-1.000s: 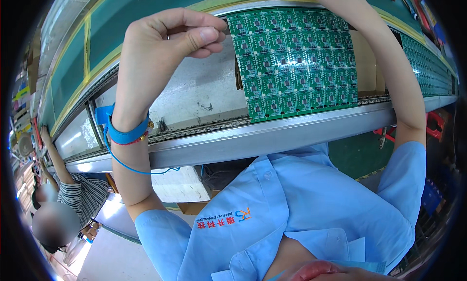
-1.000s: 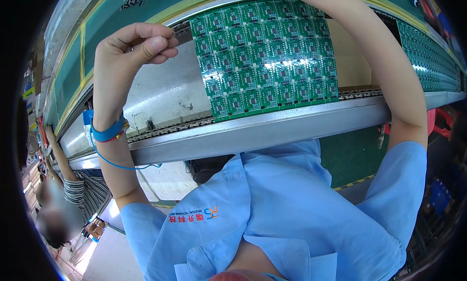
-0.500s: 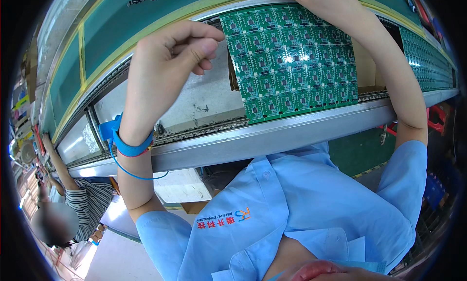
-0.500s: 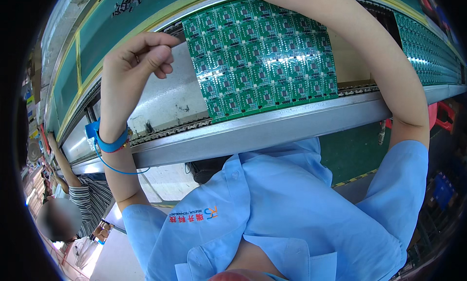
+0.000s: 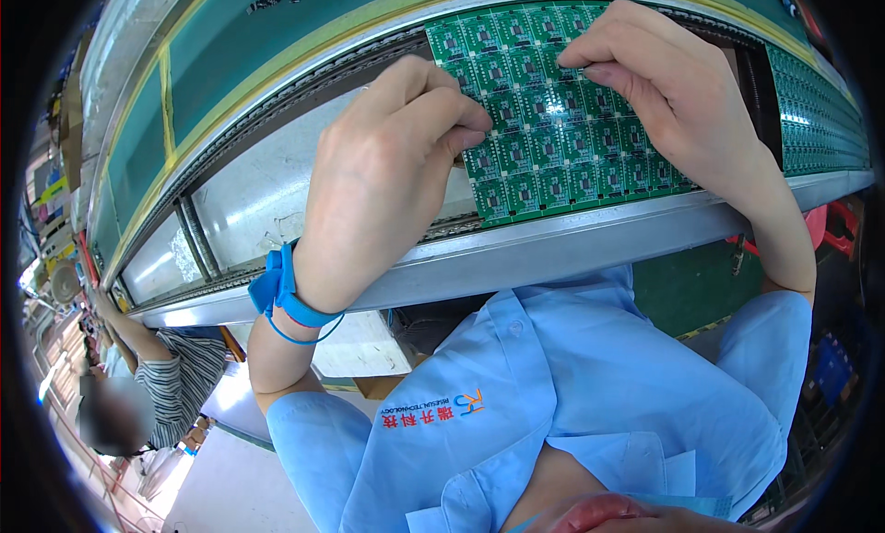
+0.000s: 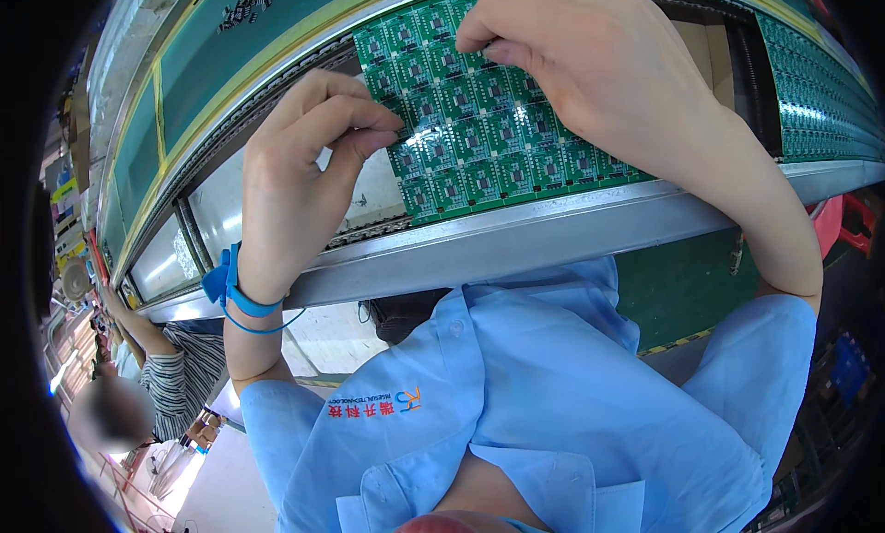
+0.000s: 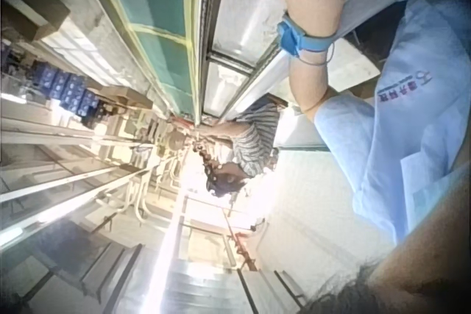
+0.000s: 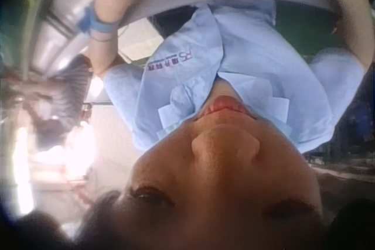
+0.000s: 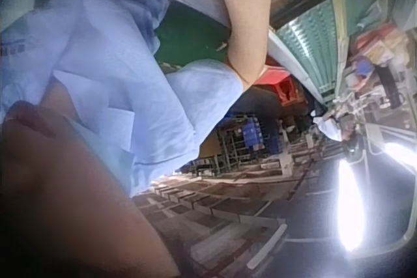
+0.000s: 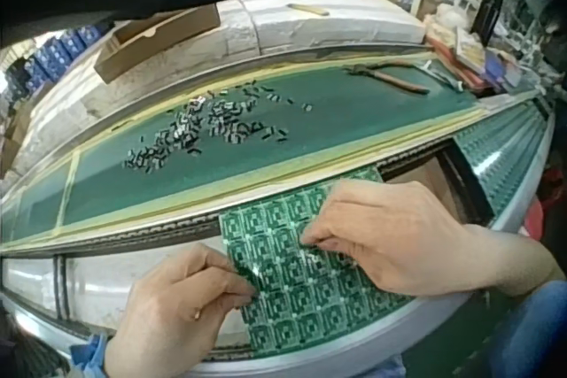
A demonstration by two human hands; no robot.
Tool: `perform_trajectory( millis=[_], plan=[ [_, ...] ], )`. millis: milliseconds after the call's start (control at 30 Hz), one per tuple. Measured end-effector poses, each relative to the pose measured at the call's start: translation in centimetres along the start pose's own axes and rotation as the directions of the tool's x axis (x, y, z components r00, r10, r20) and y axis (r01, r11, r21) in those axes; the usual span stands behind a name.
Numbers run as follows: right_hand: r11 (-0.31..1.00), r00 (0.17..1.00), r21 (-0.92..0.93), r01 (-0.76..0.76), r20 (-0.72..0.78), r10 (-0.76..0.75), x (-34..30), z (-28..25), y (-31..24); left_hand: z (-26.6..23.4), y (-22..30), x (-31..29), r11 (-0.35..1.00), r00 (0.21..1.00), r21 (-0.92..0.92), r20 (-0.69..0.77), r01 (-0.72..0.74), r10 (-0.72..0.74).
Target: Manually inserting or arranging electronic components onto printed circuit boards on an assembly line.
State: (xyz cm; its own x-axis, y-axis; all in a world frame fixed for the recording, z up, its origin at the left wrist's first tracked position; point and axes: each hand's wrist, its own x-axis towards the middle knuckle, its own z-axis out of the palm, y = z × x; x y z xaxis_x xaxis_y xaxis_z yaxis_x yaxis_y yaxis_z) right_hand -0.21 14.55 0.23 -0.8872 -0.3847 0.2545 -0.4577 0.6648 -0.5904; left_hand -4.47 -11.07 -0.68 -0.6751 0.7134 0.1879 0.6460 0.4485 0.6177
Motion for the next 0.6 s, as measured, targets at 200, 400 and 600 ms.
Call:
perform_trajectory(
  millis=[200,400,600],
  plan=[
    [1.0,1.0,0.027,-0.009,0.004,0.009,-1.2,0.0,0.6,0.5,0.6,-0.1,0.984,0.991,-0.118,0.021,0.132,-0.131],
    [0.999,1.0,0.052,0.005,0.01,-0.005,-1.3,-0.2,0.7,1.2,0.6,-0.4,0.999,0.998,0.044,-0.055,-0.014,0.016],
    [0.999,1.0,0.049,0.007,0.01,-0.007,-1.6,-0.2,0.4,1.9,0.7,-0.9,0.999,0.992,0.039,-0.126,-0.012,0.017]
  ],
)
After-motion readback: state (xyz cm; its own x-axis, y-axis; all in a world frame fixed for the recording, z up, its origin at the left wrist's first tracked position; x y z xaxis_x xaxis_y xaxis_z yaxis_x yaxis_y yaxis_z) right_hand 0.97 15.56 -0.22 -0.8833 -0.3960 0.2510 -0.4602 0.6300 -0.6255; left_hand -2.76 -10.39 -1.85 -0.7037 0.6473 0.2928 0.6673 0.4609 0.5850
